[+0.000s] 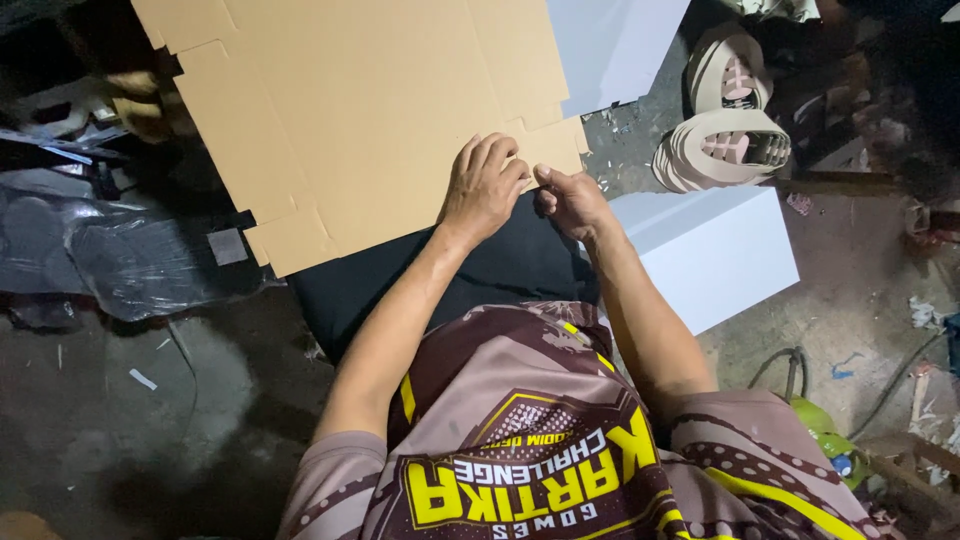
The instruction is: The person assembles a flat cardboard box by folding the side flaps and tucking the tabs into slots. They then insert a white rectangular piece into the box structure and continue folding the remaining flaps to complete the box.
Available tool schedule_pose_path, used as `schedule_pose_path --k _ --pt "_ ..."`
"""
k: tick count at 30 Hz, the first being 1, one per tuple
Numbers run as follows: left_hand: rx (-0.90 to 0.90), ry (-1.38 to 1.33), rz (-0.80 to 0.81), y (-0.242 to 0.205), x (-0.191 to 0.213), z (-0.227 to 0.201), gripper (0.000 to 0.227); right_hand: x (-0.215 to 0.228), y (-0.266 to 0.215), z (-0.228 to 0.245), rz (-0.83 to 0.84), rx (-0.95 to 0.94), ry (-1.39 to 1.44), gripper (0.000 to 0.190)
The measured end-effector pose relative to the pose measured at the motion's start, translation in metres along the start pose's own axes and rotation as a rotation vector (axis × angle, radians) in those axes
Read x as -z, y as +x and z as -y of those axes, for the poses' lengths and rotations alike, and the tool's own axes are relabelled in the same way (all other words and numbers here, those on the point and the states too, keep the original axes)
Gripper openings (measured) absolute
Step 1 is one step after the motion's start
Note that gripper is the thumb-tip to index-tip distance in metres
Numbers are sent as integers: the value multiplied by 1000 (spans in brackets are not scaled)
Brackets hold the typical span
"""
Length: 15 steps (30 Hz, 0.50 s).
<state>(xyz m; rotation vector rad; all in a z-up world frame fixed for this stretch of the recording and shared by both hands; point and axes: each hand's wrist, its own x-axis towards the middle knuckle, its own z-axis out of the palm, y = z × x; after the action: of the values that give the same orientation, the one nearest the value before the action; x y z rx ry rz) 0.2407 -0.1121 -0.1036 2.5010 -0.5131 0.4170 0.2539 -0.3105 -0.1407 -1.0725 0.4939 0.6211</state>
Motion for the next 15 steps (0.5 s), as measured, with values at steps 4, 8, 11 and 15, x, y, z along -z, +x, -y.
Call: schedule_pose_path --k 4,8,11,15 --pt "-3 10 -10 1 0 1 16 2 3 -1 -4 13 12 19" --pt "-22 19 -39 2 1 1 11 -1 -2 3 -12 -7 -7 18" --pt "-16 10 -64 3 -2 2 14 3 2 -1 -7 -5 -9 18" --pt "-3 -1 -50 4 -2 0 15 5 4 -1 -6 -5 -25 18"
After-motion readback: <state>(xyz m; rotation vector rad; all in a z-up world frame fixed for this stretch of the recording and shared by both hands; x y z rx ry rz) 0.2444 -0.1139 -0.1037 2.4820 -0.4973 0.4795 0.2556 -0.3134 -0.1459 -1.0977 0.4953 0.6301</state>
